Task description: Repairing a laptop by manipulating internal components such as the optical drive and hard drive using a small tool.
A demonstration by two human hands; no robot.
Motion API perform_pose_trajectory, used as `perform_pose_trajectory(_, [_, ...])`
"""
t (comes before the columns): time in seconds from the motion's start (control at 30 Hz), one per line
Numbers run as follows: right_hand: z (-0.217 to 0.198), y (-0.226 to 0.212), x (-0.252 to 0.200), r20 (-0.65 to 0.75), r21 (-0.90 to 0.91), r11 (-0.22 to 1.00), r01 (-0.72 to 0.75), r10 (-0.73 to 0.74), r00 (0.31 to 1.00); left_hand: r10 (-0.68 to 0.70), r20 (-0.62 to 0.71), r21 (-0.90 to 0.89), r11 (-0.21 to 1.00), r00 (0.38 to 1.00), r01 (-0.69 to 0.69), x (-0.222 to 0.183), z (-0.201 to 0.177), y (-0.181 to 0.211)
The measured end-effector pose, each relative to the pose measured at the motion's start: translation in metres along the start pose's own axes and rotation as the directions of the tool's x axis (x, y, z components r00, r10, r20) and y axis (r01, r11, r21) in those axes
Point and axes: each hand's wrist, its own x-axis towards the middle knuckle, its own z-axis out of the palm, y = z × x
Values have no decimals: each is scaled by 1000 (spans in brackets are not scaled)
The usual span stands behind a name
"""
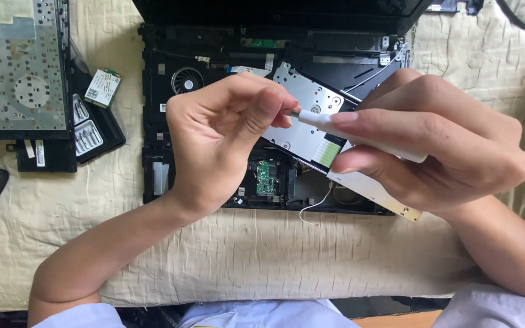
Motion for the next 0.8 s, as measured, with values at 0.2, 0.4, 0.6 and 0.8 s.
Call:
perform_pose_trajectory(0.2, [-3,0,0,23,-16,1000,5,-5,1000,-8,17,-22,1000,1000,9,-1,0,2])
perform_pose_trajectory(0.4, [-4,3,-2,27,10,1000,22,-22,999,-34,24,-34,999,999,35,-3,0,-2])
perform_pose_trajectory(0.6, [-5,10,-13,1,-5,1000,28,-28,1000,-13,27,-38,999,1000,14,-3,0,2])
perform_pose_trajectory(0.8, [-8,12,-7,60,39,997,65,-67,996,-12,30,-23,1000,999,13,-4,1,7])
